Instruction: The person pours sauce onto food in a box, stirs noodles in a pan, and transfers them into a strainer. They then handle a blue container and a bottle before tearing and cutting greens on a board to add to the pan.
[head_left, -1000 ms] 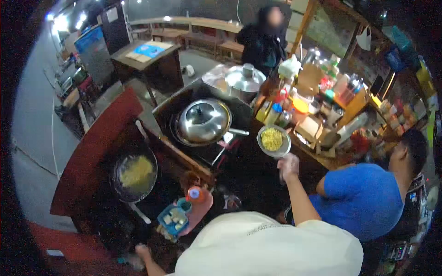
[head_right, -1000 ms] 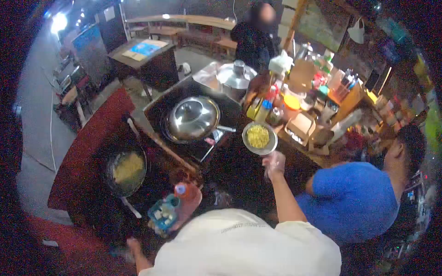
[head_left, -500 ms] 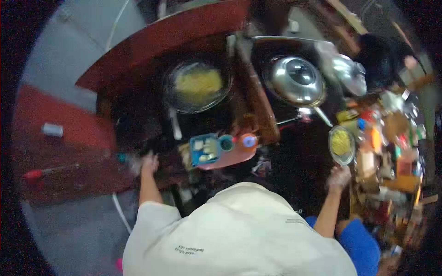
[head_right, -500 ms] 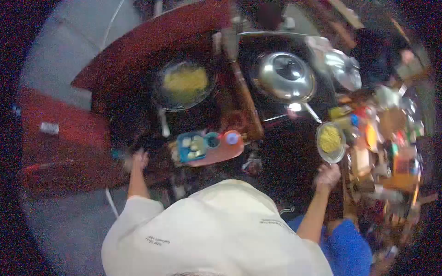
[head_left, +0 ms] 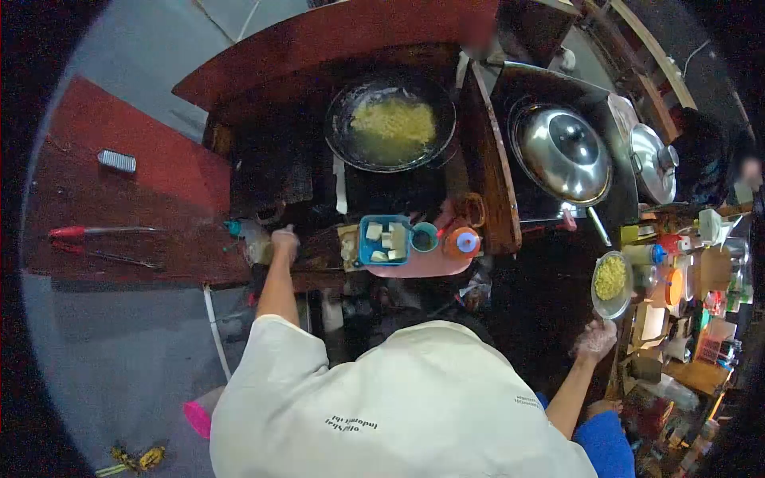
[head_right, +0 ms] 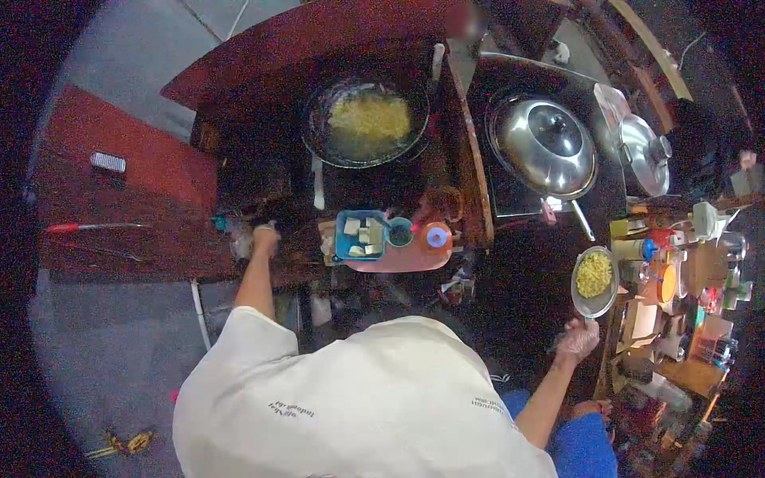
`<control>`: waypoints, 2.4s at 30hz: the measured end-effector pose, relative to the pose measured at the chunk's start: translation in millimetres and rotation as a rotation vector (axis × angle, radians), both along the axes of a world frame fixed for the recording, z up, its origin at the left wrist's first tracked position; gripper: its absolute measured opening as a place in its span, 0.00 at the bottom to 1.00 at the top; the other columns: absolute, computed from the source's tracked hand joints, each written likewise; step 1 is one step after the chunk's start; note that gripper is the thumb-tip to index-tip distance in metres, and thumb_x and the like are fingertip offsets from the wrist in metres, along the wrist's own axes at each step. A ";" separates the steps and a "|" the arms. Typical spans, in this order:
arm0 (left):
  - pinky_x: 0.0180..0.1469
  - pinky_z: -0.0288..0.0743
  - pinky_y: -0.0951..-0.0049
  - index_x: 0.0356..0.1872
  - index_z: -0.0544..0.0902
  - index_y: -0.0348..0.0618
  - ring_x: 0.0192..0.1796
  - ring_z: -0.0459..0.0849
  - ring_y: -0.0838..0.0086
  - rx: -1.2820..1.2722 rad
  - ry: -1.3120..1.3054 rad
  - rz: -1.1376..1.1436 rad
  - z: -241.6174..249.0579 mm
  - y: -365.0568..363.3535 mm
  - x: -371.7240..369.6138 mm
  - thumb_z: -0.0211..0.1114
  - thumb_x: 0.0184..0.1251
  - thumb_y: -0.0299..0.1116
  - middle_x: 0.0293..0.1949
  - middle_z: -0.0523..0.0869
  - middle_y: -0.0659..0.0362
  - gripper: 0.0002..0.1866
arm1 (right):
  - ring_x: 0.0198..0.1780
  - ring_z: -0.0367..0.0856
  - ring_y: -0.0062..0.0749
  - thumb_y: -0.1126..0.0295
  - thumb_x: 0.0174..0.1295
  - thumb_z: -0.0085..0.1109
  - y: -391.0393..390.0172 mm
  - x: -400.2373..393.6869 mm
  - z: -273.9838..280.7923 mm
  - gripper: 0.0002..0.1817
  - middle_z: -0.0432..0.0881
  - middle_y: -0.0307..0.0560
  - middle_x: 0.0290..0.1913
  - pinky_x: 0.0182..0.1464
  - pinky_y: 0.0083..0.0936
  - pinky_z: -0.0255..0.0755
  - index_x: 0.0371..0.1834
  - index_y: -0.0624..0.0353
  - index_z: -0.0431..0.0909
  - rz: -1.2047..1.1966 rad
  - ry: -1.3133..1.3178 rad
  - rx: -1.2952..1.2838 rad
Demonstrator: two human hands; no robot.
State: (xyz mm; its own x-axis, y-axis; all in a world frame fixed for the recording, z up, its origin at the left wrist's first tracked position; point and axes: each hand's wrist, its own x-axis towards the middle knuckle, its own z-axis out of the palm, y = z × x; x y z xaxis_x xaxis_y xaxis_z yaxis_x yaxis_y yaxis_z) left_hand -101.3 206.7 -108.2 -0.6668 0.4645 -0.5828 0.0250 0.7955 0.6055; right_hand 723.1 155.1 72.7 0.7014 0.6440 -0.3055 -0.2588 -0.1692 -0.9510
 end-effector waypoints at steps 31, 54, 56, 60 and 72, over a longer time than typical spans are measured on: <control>0.15 0.59 0.75 0.29 0.86 0.37 0.12 0.68 0.78 0.168 -0.308 -0.585 210.5 -38.2 116.1 0.63 0.69 0.48 0.13 0.75 0.61 0.21 | 0.18 0.78 0.29 0.68 0.61 0.53 0.4 -35.3 28.2 0.12 0.80 0.46 0.22 0.20 0.26 0.75 0.25 0.65 0.80 0.179 -0.887 0.018; 0.56 0.76 0.59 0.43 0.81 0.44 0.53 0.81 0.54 0.582 0.285 -2.369 356.5 65.1 580.2 0.77 0.50 0.35 0.49 0.80 0.50 0.19 | 0.17 0.78 0.31 0.69 0.60 0.51 -82.8 -45.0 -4.3 0.12 0.79 0.48 0.21 0.19 0.28 0.73 0.26 0.65 0.79 -0.256 0.078 0.187; 0.63 0.73 0.62 0.52 0.80 0.44 0.60 0.78 0.55 0.809 0.073 -2.450 385.9 38.8 591.4 0.80 0.46 0.38 0.55 0.79 0.51 0.30 | 0.17 0.78 0.30 0.68 0.62 0.50 -87.2 -42.8 -11.8 0.13 0.80 0.50 0.20 0.18 0.27 0.72 0.27 0.66 0.80 -0.255 0.105 0.130; 0.64 0.74 0.62 0.65 0.70 0.47 0.64 0.76 0.59 1.220 -0.151 -2.136 401.0 40.5 616.6 0.78 0.46 0.24 0.65 0.73 0.51 0.41 | 0.17 0.78 0.30 0.67 0.63 0.50 -90.8 -43.3 -20.6 0.13 0.81 0.51 0.24 0.18 0.27 0.73 0.28 0.65 0.80 -0.202 -0.039 0.117; 0.38 0.81 0.73 0.70 0.67 0.54 0.32 0.84 0.76 0.587 -0.240 -2.052 355.0 19.3 559.0 0.70 0.58 0.24 0.40 0.87 0.56 0.37 | 0.19 0.79 0.32 0.68 0.64 0.50 -75.1 -39.3 -15.9 0.14 0.82 0.54 0.28 0.19 0.26 0.74 0.35 0.69 0.80 -0.230 0.190 0.187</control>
